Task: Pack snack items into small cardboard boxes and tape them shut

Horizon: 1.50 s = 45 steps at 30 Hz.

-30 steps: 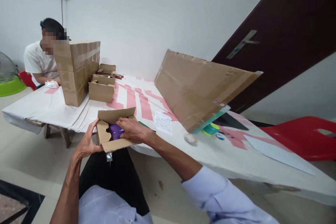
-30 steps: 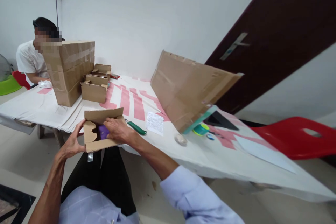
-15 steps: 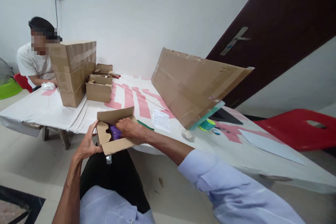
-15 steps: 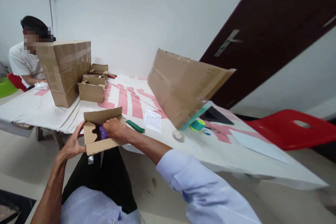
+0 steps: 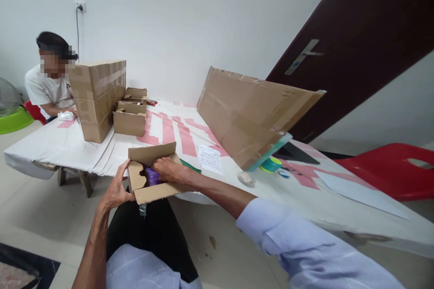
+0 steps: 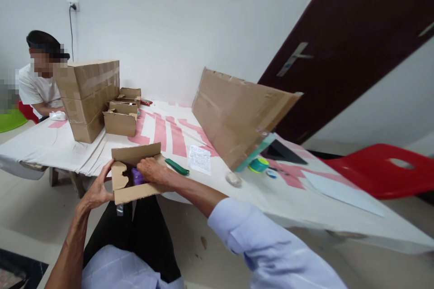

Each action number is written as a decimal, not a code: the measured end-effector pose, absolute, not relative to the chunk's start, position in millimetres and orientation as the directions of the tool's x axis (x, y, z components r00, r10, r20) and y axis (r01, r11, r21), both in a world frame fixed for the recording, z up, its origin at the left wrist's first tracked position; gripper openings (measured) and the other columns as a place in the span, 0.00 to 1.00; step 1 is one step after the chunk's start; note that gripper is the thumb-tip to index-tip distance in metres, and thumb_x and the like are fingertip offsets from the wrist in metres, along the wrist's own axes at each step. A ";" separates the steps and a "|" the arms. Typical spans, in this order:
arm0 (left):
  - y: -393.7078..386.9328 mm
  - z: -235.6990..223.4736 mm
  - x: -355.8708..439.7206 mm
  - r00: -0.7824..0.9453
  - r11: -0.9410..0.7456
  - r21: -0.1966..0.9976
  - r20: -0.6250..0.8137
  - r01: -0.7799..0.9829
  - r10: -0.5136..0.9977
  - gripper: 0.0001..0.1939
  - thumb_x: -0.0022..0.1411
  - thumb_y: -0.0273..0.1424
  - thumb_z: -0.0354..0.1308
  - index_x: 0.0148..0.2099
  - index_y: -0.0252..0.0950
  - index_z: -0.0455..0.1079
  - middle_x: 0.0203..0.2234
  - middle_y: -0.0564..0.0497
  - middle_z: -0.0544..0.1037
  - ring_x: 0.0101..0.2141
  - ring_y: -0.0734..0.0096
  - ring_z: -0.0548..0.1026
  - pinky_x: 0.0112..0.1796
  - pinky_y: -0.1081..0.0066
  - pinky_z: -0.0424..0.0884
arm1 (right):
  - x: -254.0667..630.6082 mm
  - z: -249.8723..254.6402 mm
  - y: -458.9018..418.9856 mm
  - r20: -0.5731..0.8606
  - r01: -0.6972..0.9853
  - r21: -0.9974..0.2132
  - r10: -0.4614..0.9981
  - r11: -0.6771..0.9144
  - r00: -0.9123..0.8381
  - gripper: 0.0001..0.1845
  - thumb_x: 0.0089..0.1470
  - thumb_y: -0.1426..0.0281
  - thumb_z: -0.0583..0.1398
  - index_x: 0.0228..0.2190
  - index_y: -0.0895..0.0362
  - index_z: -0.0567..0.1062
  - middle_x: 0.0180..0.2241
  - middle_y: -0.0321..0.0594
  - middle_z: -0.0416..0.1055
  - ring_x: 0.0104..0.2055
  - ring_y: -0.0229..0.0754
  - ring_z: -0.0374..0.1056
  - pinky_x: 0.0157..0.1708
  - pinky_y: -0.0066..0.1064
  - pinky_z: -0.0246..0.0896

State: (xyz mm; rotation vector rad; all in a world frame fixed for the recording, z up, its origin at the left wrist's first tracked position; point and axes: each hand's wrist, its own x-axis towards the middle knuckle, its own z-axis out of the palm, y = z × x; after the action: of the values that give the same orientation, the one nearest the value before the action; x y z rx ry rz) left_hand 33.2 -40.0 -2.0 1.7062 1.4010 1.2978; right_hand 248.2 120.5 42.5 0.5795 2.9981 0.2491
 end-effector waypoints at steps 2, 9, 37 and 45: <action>-39.8 -2.0 33.1 -0.022 -0.282 0.875 0.315 0.393 0.949 0.65 0.47 0.27 0.74 0.80 0.46 0.42 0.74 0.39 0.54 0.71 0.42 0.58 0.67 0.42 0.63 | 249.6 40.5 120.2 -0.065 0.371 0.224 0.393 0.901 -0.917 0.05 0.66 0.73 0.63 0.42 0.61 0.78 0.42 0.51 0.78 0.47 0.51 0.75 0.47 0.36 0.63; -39.4 -2.1 31.7 -0.020 -0.283 0.876 0.316 0.389 0.949 0.64 0.48 0.28 0.74 0.80 0.46 0.42 0.74 0.38 0.54 0.72 0.41 0.58 0.66 0.42 0.64 | 246.9 49.6 112.8 -0.011 0.441 0.195 0.452 0.876 -0.892 0.10 0.68 0.77 0.57 0.39 0.62 0.80 0.37 0.51 0.80 0.42 0.48 0.75 0.43 0.34 0.62; -34.7 106.9 39.9 0.050 -0.477 0.805 0.492 0.354 0.869 0.68 0.45 0.43 0.81 0.80 0.47 0.44 0.74 0.39 0.58 0.71 0.37 0.60 0.66 0.46 0.66 | 261.8 197.5 62.9 0.513 0.276 -0.151 0.314 0.949 -0.799 0.11 0.63 0.75 0.59 0.32 0.58 0.81 0.38 0.43 0.80 0.40 0.42 0.72 0.43 0.33 0.66; -64.1 69.9 52.9 -0.003 -0.539 0.841 0.539 0.043 0.842 0.62 0.47 0.37 0.77 0.78 0.44 0.49 0.69 0.38 0.64 0.69 0.40 0.64 0.68 0.45 0.62 | 274.8 181.0 39.2 0.614 0.001 -0.487 0.344 0.873 -0.710 0.08 0.64 0.65 0.65 0.35 0.55 0.81 0.40 0.43 0.79 0.44 0.44 0.75 0.48 0.38 0.72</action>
State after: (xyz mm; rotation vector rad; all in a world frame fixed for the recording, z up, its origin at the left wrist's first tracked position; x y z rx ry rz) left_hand 52.9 -64.1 69.9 1.6418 0.9255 1.6093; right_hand 274.8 39.2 181.0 0.4032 3.7502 -0.9751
